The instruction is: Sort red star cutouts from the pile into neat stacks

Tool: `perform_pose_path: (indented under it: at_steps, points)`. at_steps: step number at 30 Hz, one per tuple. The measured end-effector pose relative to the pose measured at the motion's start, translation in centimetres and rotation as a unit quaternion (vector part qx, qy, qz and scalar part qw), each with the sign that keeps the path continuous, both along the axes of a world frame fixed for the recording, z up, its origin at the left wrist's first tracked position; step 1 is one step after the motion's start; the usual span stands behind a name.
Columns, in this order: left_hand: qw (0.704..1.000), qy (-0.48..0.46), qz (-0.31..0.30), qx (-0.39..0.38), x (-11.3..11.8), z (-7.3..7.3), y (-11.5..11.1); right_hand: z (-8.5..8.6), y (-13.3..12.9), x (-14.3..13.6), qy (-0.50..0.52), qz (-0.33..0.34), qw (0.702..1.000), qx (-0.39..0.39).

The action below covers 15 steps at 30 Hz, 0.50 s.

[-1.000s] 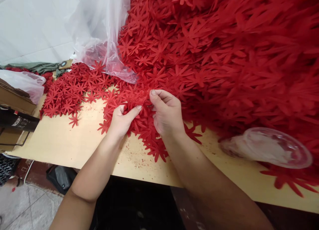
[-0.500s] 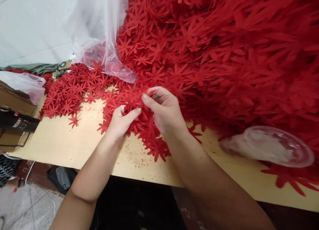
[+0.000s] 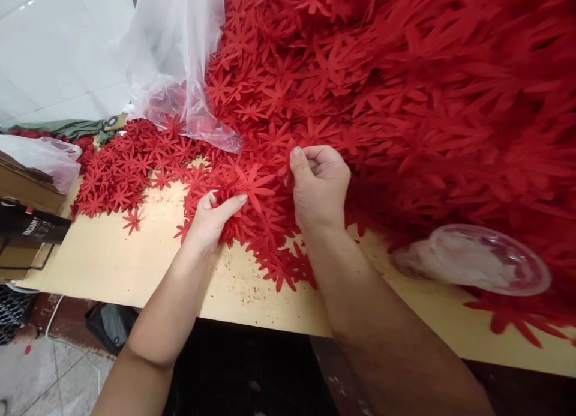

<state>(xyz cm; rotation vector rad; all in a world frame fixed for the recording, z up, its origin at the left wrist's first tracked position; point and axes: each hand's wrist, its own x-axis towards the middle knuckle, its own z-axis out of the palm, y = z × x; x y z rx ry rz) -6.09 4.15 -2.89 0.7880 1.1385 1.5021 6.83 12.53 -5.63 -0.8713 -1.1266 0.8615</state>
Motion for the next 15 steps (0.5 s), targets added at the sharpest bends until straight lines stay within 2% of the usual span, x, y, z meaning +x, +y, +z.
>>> perform_pose_path:
  at_steps: [3, 5, 7, 11, 13, 15]
  points:
    - [1.0, -0.005, -0.002, -0.004, 0.1, 0.2, -0.1, 0.9, -0.8, 0.0, -0.096, -0.001, 0.994, 0.042]
    - [1.0, -0.002, -0.009, -0.006, 0.2, 0.5, -0.2, 1.9, -1.7, -0.1, -0.125, 0.003, 0.99, 0.062]
    - [1.0, 0.008, -0.015, -0.006, 0.3, 0.7, -0.3, 2.8, -2.6, -0.2, -0.113, 0.05, 0.991, 0.055]
    - [0.999, 0.039, -0.025, 0.008, 0.2, 0.7, -0.3, 3.5, -3.5, -0.6, -0.062, 0.221, 0.973, -0.013]
    - [0.998, 0.047, -0.026, 0.017, 0.2, 0.6, -0.3, 3.3, -3.5, -0.8, -0.048, 0.251, 0.966, -0.032]
    - [0.999, 0.048, -0.016, 0.02, 0.3, 0.6, -0.2, 3.1, -3.3, -0.8, -0.034, 0.237, 0.97, -0.038]
